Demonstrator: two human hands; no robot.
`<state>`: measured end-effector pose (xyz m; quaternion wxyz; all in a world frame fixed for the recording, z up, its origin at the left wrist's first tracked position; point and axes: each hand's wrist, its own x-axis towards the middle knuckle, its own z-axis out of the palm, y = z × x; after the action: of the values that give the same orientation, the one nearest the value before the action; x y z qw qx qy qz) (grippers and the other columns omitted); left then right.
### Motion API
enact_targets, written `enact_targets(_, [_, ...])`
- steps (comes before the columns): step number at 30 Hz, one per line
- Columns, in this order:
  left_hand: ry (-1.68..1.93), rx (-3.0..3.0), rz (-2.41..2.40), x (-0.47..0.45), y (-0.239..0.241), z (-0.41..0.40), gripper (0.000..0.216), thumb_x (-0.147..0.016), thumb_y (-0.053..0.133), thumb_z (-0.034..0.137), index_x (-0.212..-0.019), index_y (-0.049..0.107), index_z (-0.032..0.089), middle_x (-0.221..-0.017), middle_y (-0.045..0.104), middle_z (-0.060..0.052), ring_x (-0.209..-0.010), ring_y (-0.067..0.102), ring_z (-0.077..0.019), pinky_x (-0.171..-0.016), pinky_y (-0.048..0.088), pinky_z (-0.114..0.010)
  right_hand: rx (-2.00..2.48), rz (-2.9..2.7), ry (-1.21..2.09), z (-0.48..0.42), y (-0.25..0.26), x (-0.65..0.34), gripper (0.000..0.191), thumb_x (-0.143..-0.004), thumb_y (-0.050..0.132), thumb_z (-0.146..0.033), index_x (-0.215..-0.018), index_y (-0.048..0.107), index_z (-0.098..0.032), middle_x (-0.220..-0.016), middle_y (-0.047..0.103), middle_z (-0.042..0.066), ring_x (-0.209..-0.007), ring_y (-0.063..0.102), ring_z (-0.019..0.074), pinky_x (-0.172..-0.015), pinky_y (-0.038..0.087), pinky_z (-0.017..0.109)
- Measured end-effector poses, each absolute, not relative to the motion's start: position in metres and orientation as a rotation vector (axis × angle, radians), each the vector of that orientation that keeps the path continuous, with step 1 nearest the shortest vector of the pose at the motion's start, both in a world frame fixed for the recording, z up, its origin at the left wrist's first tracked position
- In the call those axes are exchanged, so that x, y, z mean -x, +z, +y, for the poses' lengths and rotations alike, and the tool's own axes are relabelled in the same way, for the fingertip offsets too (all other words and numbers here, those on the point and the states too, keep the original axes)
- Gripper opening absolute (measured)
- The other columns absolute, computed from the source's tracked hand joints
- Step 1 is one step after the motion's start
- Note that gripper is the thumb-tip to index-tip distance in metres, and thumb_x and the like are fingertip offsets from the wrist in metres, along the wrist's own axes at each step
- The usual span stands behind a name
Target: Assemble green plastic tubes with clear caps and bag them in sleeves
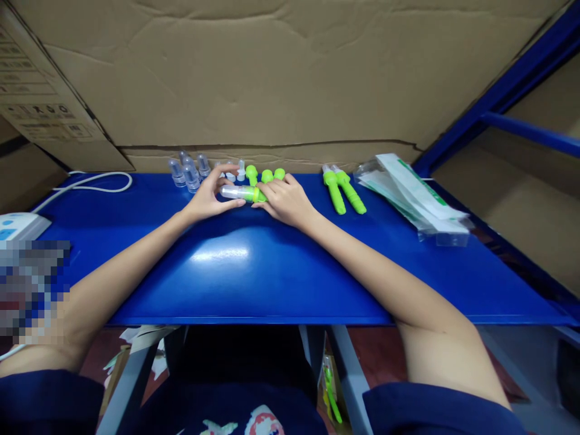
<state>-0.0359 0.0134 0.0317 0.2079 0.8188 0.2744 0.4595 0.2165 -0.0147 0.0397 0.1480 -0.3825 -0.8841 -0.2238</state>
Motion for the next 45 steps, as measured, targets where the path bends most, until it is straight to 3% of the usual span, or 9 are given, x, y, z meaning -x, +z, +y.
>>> enact_targets(5, [1.166, -2.253, 0.973, 0.037, 0.033, 0.010, 0.057, -0.095, 0.060, 0.071, -0.097, 0.075, 0.016, -0.082, 0.077, -0.007, -0.076, 0.073, -0.0201, -0.075, 0.056, -0.031, 1.071, -2.544, -0.634, -0.011, 0.038, -0.220, 0.053, -0.109, 0.050, -0.050, -0.133, 0.067, -0.007, -0.116, 0.077, 0.021, -0.106, 0.068, 0.0338, -0.086, 0.034, 0.040])
enact_targets(10, [1.272, -2.231, 0.784, 0.036, 0.029, 0.012, 0.080, -0.077, 0.082, 0.071, -0.134, 0.063, 0.017, -0.136, 0.070, -0.018, -0.097, 0.077, -0.0235, -0.079, 0.061, -0.032, 1.044, -2.527, -0.674, -0.012, 0.038, -0.219, 0.047, -0.108, 0.047, -0.045, -0.129, 0.065, -0.007, -0.112, 0.075, 0.022, -0.101, 0.067, 0.0345, -0.085, 0.034, 0.040])
enact_targets(14, [1.231, -2.220, 0.828, 0.034, 0.026, 0.015, 0.057, -0.092, 0.068, 0.069, -0.114, 0.072, 0.016, -0.110, 0.078, -0.013, -0.086, 0.076, -0.0216, -0.072, 0.061, -0.031, 1.065, -2.520, -0.624, -0.010, 0.036, -0.221, 0.042, -0.102, 0.049, -0.038, -0.127, 0.061, -0.006, -0.108, 0.075, 0.023, -0.096, 0.067, 0.0342, -0.085, 0.035, 0.040])
enact_targets(18, [1.298, -2.181, 0.775, 0.031, 0.026, 0.014, 0.081, -0.076, 0.081, 0.072, -0.138, 0.062, 0.022, -0.140, 0.068, -0.017, -0.100, 0.076, -0.0261, -0.068, 0.061, -0.031, 1.098, -2.502, -0.572, -0.009, 0.036, -0.222, 0.044, -0.100, 0.048, -0.038, -0.127, 0.060, -0.004, -0.103, 0.076, 0.023, -0.092, 0.068, 0.0345, -0.085, 0.036, 0.041])
enact_targets(23, [1.220, -2.078, 0.949, 0.032, 0.030, 0.009, 0.062, -0.093, 0.060, 0.075, -0.114, 0.070, 0.018, -0.104, 0.077, -0.011, -0.075, 0.074, -0.0180, -0.070, 0.059, -0.030, 1.078, -2.512, -0.508, -0.010, 0.038, -0.222, 0.047, -0.099, 0.049, -0.037, -0.130, 0.062, -0.004, -0.109, 0.077, 0.024, -0.096, 0.070, 0.0350, -0.087, 0.038, 0.042])
enact_targets(27, [1.214, -1.972, 0.851, 0.031, 0.029, 0.008, 0.084, -0.075, 0.081, 0.074, -0.139, 0.057, 0.026, -0.137, 0.068, -0.015, -0.097, 0.078, -0.0222, -0.074, 0.060, -0.028, 1.074, -2.531, -0.482, -0.012, 0.039, -0.221, 0.053, -0.099, 0.048, -0.035, -0.139, 0.060, -0.002, -0.120, 0.076, 0.026, -0.099, 0.071, 0.0356, -0.088, 0.038, 0.043])
enact_targets(33, [1.277, -1.799, 0.869, 0.028, 0.025, 0.017, 0.074, -0.076, 0.071, 0.087, -0.105, 0.064, 0.020, -0.099, 0.076, -0.009, -0.073, 0.076, -0.0174, -0.071, 0.062, -0.032, 1.089, -2.547, -0.504, -0.015, 0.041, -0.220, 0.060, -0.102, 0.044, -0.034, -0.152, 0.054, -0.002, -0.116, 0.077, 0.025, -0.098, 0.068, 0.0344, -0.085, 0.037, 0.042])
enact_targets(40, [1.425, -1.733, 0.938, 0.032, 0.019, 0.030, 0.083, -0.070, 0.069, 0.094, -0.111, 0.058, 0.023, -0.096, 0.075, -0.008, -0.075, 0.075, -0.0186, -0.068, 0.060, -0.033, 1.143, -2.560, -0.583, -0.015, 0.042, -0.221, 0.063, -0.104, 0.040, -0.036, -0.158, 0.052, -0.004, -0.107, 0.078, 0.021, -0.089, 0.065, 0.0308, -0.083, 0.035, 0.040])
enact_targets(45, [1.613, -1.879, 1.215, 0.042, 0.022, 0.032, 0.074, -0.086, 0.052, 0.092, -0.114, 0.060, 0.024, -0.100, 0.073, -0.008, -0.085, 0.073, -0.0201, -0.073, 0.058, -0.034, 1.214, -2.498, -0.578, -0.011, 0.040, -0.226, 0.060, -0.103, 0.043, -0.034, -0.156, 0.054, -0.007, -0.111, 0.078, 0.021, -0.089, 0.066, 0.0305, -0.084, 0.034, 0.040])
